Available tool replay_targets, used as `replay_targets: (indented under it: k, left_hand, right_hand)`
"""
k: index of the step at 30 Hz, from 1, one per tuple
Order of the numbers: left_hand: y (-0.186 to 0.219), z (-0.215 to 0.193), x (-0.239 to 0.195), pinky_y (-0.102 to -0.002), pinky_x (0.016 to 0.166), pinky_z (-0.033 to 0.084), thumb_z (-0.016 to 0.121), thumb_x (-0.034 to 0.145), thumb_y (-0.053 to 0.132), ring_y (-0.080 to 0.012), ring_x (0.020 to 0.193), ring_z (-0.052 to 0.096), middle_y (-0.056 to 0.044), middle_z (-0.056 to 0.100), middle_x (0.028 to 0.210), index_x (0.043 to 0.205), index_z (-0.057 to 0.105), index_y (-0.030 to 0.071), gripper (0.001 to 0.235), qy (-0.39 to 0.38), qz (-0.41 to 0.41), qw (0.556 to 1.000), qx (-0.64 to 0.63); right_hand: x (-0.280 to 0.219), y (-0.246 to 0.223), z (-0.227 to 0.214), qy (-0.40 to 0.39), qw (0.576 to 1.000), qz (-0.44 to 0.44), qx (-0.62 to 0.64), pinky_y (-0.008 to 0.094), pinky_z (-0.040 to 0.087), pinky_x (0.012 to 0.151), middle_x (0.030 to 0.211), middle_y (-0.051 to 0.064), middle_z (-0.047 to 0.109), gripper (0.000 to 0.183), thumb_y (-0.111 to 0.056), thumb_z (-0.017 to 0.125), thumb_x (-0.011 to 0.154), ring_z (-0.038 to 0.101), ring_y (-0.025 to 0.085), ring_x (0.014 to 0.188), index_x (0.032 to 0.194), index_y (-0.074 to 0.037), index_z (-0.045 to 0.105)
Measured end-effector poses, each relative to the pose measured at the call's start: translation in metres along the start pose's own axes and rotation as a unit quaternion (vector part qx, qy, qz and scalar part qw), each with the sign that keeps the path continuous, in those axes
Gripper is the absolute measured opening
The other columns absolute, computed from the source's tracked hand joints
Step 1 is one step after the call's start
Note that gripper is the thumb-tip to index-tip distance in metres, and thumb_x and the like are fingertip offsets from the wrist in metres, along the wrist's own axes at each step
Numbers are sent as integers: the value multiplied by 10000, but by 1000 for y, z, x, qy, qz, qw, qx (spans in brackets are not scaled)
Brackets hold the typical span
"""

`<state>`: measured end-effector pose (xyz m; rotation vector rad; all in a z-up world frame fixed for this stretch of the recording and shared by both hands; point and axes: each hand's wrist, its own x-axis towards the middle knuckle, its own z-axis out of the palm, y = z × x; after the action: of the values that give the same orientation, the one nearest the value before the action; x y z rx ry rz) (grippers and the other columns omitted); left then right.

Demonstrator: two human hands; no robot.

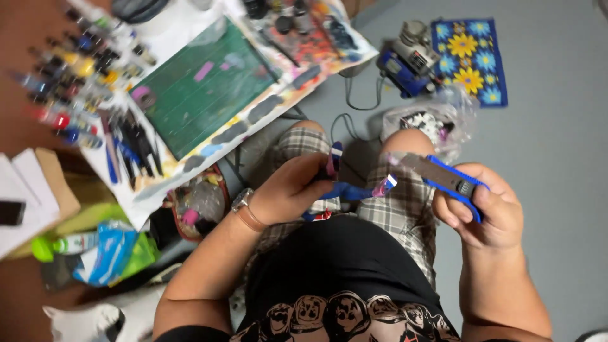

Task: Cutting small strips of tape and applying them to an action figure for masking or repair.

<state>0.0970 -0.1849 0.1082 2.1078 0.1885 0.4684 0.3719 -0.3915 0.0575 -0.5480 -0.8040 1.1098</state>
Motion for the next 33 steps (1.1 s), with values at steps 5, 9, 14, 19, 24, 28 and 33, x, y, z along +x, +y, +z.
replay_targets:
  k: [5,9,14,19,24,28,33]
  left_hand:
    - [-6,2,-57,-389,742,462,579,1000,171,-261,789,615,-32,614,921,1021,546,113,70,116,65,991,34]
    - [-2,4,-70,-337,662,420,664,921,383,-188,712,528,-2,568,839,902,522,123,297,176,84,981,9]
    - [-6,15,-72,-344,556,294,531,921,650,-173,600,363,-3,393,709,786,389,111,573,250,106,962,13]
    - [-8,21,-66,-325,570,540,834,803,477,-238,604,667,-55,600,694,1081,616,41,561,322,120,937,-68]
    - [-2,22,-61,-350,583,553,831,830,425,-272,600,662,-90,619,699,1204,600,6,607,343,124,929,-54]
    - [0,23,-57,-346,582,566,784,871,471,-272,600,661,-94,641,713,1265,584,-1,647,361,128,924,-16]
    - [15,16,-54,-351,578,567,774,905,367,-282,608,658,-111,667,752,1304,581,-5,579,367,135,920,12]
  right_hand:
    - [25,2,35,-103,990,81,-48,303,353,517,583,7,413,376,-238,633,1059,448,188,494,1323,29,618]
    - [39,-2,61,-116,986,99,-60,300,332,474,569,8,401,375,-238,651,1048,444,166,450,1262,69,625]
    - [31,11,69,-101,988,90,-78,298,339,474,560,21,381,391,-237,671,1037,395,163,452,1268,75,626]
    - [30,31,73,-51,996,19,-68,272,470,453,448,51,411,376,-132,619,936,436,146,390,1201,135,617]
    - [31,37,72,-18,995,-6,-99,272,488,440,452,60,425,371,-124,658,900,404,98,397,1165,135,630]
    - [29,41,69,-14,992,-42,-119,270,497,439,555,129,570,372,-109,664,892,377,60,416,1170,137,636]
    - [26,41,67,-7,989,-51,-142,277,501,446,612,154,611,365,-94,657,887,382,54,417,1157,150,633]
